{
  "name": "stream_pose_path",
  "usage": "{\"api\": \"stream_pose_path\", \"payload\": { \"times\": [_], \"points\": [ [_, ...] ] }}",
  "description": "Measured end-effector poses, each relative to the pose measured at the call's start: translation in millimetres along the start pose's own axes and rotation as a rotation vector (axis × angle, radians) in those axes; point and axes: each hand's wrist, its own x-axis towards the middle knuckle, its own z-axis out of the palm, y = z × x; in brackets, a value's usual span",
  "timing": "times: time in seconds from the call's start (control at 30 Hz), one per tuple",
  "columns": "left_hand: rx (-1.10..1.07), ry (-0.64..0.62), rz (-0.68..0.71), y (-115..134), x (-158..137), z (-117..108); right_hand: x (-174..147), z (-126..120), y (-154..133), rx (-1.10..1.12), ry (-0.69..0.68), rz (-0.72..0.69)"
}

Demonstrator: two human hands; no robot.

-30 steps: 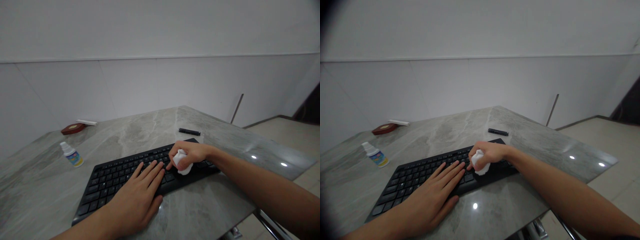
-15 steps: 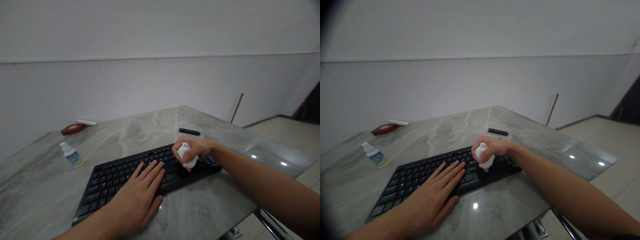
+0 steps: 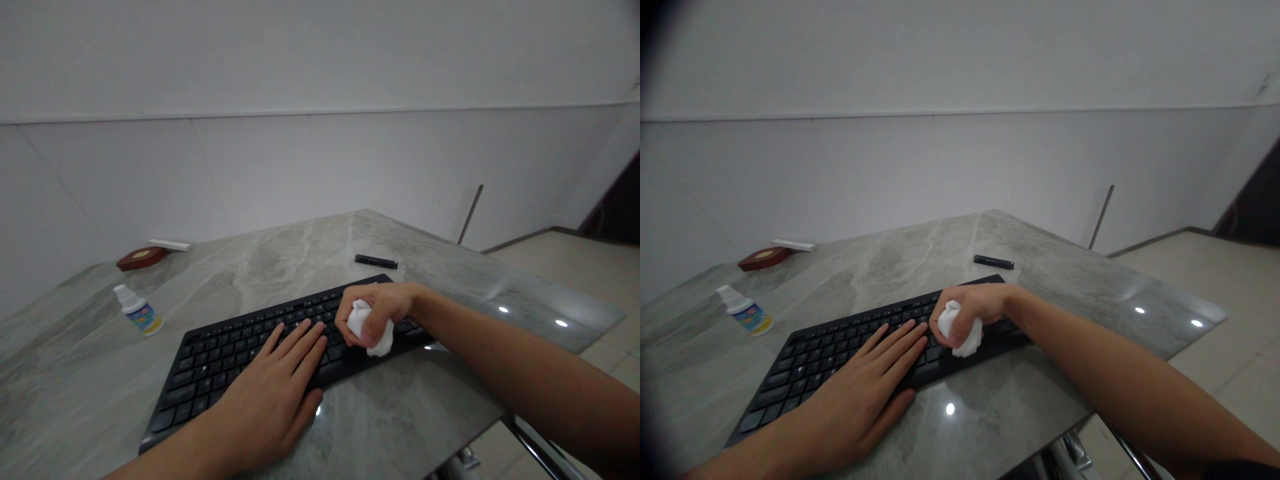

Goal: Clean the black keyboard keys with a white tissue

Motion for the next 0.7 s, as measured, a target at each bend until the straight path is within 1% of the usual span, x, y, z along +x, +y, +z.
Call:
{"api": "stream_pose_path", "payload": {
  "times": [0.1, 0.2, 0.27, 0.37, 0.43, 0.5, 0.57, 0.7],
  "points": [
    [0.010, -0.011, -0.002, 0.7, 0.5, -0.5, -5.3, -2.2, -0.8, 0.000, 0.027, 0.047],
    [-0.002, -0.002, 0.001, 1.0, 0.9, -1.1, -0.5, 2.2, 1.5, 0.024, 0.048, -0.005],
    [-0.008, 0.002, -0.001, 0.7, 0.9, -1.0, 5.6, 6.9, 3.4, 0.053, 0.037, -0.041],
    [-0.010, 0.002, -0.002, 0.2, 0.8, -0.2, 9.3, 9.7, 4.9, 0.123, 0.030, -0.042],
    [-0.004, 0.005, -0.003, 0.2, 0.7, 0.3, 5.3, 6.4, 4.8, 0.161, 0.078, -0.021],
    [0.008, 0.004, -0.006, 0.4, 0.6, 0.5, -2.4, -0.4, 4.3, 0.154, 0.161, -0.012],
    [0.020, -0.007, -0.009, 0.8, 0.6, 0.1, -10.5, -8.1, 3.4, 0.073, 0.235, -0.027],
    [0.030, -0.049, 0.003, 1.2, 1.0, -1.5, -18.4, -16.3, 2.0, -0.242, 0.354, 0.026]
  ]
}}
